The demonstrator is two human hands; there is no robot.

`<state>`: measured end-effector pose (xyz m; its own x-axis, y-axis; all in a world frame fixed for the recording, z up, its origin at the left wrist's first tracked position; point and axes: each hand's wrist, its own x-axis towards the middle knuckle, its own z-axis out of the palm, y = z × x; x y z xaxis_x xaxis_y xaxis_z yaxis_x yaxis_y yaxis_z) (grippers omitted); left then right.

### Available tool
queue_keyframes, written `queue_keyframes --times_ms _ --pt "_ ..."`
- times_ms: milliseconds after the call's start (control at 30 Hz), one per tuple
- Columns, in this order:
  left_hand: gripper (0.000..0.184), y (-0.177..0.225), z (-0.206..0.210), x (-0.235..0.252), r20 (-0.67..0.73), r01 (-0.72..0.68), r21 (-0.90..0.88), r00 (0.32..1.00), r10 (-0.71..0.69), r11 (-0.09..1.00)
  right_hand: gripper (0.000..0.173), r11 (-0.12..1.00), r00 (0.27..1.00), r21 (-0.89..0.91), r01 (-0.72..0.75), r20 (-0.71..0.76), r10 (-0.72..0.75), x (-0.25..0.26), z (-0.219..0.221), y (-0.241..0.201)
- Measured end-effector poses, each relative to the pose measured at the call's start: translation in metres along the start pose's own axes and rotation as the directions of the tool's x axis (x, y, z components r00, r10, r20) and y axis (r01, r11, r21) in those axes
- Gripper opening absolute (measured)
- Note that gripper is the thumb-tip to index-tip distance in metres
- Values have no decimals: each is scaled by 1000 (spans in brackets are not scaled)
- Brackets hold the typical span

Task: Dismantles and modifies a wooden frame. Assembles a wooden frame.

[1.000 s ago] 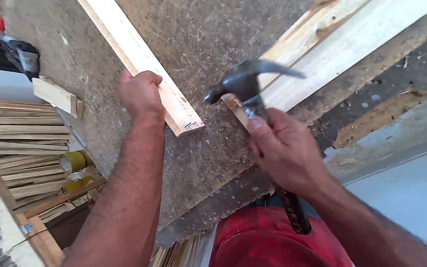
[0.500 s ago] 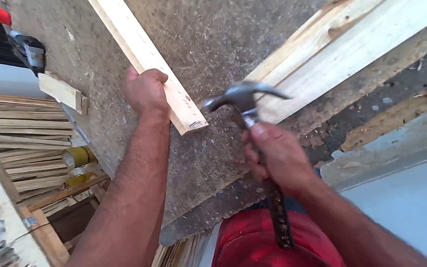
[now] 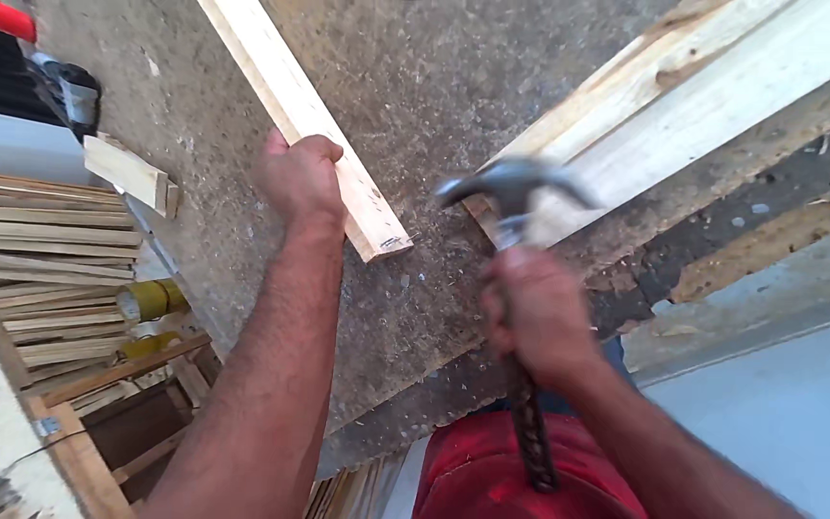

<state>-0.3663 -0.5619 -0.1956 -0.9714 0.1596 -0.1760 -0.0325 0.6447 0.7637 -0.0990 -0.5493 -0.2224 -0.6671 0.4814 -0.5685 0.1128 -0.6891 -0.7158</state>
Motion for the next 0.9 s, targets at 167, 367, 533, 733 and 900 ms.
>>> queue_keyframes --times_ms 167,367,533,733,900 --pt "32 1 -3 3 15 21 19 1000 -22 1000 42 995 998 -94 45 45 -41 -2 -13 -14" --pt "32 7 -12 1 102 119 0 988 -118 993 45 930 1000 -367 2 -16 -8 -39 -64 -28" --pt "84 1 -17 5 229 150 -180 968 -107 972 42 889 992 -439 -128 -43 122 -70 -71 -25" --pt "90 -4 -17 8 277 162 -246 957 -91 956 46 903 988 -405 -140 -113 102 -58 -47 -28" --pt "88 -7 -17 12 279 144 -326 959 -51 934 44 860 997 -506 -60 -70 28 -48 -30 -34"
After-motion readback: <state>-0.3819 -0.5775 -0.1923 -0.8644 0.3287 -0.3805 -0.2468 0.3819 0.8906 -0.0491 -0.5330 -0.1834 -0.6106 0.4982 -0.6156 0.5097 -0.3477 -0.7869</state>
